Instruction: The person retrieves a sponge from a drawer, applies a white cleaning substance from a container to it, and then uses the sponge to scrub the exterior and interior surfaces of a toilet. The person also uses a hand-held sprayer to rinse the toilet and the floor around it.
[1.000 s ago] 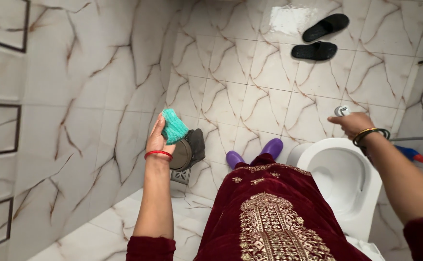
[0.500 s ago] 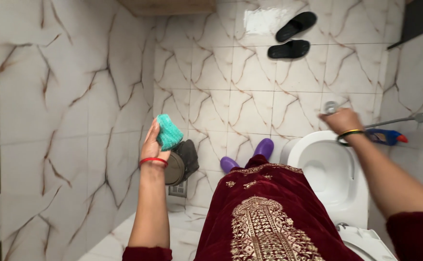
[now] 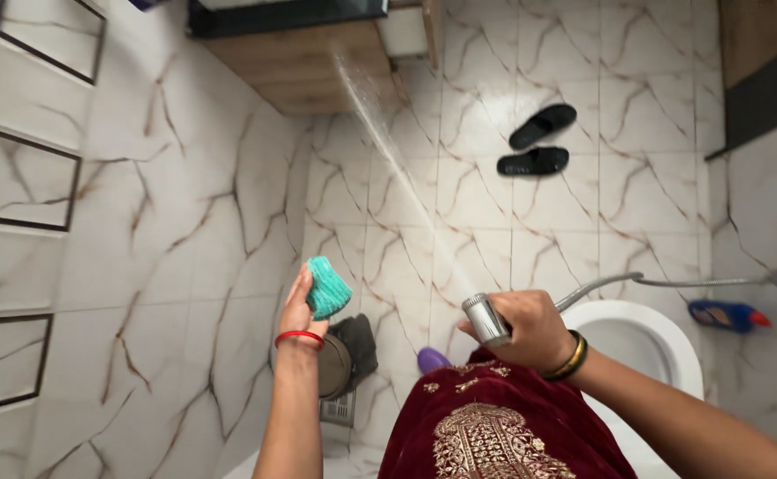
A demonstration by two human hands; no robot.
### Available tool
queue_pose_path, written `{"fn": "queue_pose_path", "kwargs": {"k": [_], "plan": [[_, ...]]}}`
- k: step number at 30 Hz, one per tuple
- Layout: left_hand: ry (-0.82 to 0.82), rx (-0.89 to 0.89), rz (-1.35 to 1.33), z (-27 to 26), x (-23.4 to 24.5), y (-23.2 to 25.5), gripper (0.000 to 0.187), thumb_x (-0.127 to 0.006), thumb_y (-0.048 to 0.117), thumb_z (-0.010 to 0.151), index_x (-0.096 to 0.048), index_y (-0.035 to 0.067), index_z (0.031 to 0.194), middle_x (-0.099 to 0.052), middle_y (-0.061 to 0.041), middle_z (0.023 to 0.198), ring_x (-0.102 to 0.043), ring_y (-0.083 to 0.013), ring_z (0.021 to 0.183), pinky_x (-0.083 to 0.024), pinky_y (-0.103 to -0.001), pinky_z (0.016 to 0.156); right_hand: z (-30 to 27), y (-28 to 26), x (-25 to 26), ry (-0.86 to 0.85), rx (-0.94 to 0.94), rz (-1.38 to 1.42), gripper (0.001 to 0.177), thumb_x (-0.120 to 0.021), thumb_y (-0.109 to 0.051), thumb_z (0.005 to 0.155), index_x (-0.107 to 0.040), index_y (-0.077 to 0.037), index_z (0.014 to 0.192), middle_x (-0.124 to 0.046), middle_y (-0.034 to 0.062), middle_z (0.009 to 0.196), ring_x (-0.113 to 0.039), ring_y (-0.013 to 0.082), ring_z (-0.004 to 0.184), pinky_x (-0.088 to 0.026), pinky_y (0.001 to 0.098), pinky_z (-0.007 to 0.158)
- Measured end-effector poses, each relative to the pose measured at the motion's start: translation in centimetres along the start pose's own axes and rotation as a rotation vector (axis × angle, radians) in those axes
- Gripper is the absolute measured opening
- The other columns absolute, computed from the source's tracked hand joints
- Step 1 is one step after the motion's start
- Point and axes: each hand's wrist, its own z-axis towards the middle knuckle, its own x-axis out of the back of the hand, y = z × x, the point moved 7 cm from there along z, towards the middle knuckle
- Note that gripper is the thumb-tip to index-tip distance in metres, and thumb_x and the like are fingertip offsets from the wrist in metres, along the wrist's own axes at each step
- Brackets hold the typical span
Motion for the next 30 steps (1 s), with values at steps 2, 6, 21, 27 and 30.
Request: {"fn": "queue_pose_path", "kwargs": {"k": [2,6,21,27,30], "plan": [[-0.018,-0.013,-0.019,-0.4,0.0,0.5,0.053,-0.065,0.020,0.097,-0.055,0.001,0.145,-0.064,-0.009,0.140,-0.061,-0.0208,0.126,-0.048,-0.040,0.108,0.8,-1.8,1.4,0.041,0.067,-0.028,0.035,-0.077,-0.035,0.088,-0.064,-0.011,0.065,-0.064,0.0012,0.054,-0.057,0.0108,0.040,-0.045,0.0262,0.036],[-0.002,-0.029,-0.036,-1.6,-0.2,1.8,0.054,-0.065,0.022,0.096,-0.055,0.002,0.145,-0.064,-0.008,0.140,-0.060,-0.0209,0.126,-0.048,-0.040,0.109,1.6,-3.4,2.5,-0.033,0.027,-0.029,0.041,-0.081,-0.035,0.083,-0.062,-0.010,0.056,-0.062,0.0041,0.048,-0.058,0.0166,0.036,-0.044,0.0324,0.036],[0.041,-0.119,-0.105,-3.3,0.1,5.2,0.056,-0.068,0.025,0.092,-0.057,0.006,0.143,-0.064,-0.006,0.139,-0.060,-0.0223,0.126,-0.047,-0.043,0.108,3.3,-3.3,4.1,0.049,-0.019,-0.130,0.037,-0.081,-0.040,0.079,-0.067,-0.008,0.064,-0.060,0.0066,0.047,-0.059,0.0220,0.037,-0.047,0.0374,0.040],[-0.007,-0.121,-0.101,-2.8,-0.5,6.7,0.058,-0.069,0.028,0.092,-0.057,0.006,0.144,-0.064,-0.006,0.139,-0.060,-0.0219,0.125,-0.046,-0.041,0.107,4.9,-2.1,4.8,0.159,-0.070,-0.122,0.038,-0.080,-0.040,0.077,-0.065,-0.006,0.068,-0.058,0.0084,0.048,-0.058,0.0230,0.038,-0.046,0.0373,0.039],[-0.021,-0.133,-0.102,-2.8,-1.0,7.7,0.058,-0.070,0.027,0.092,-0.057,0.005,0.144,-0.065,-0.006,0.138,-0.061,-0.0212,0.125,-0.046,-0.040,0.108,6.0,-1.5,4.8,0.154,-0.111,-0.134,0.042,-0.081,-0.040,0.077,-0.062,-0.006,0.064,-0.057,0.0091,0.049,-0.057,0.0244,0.039,-0.046,0.0379,0.042]]}}
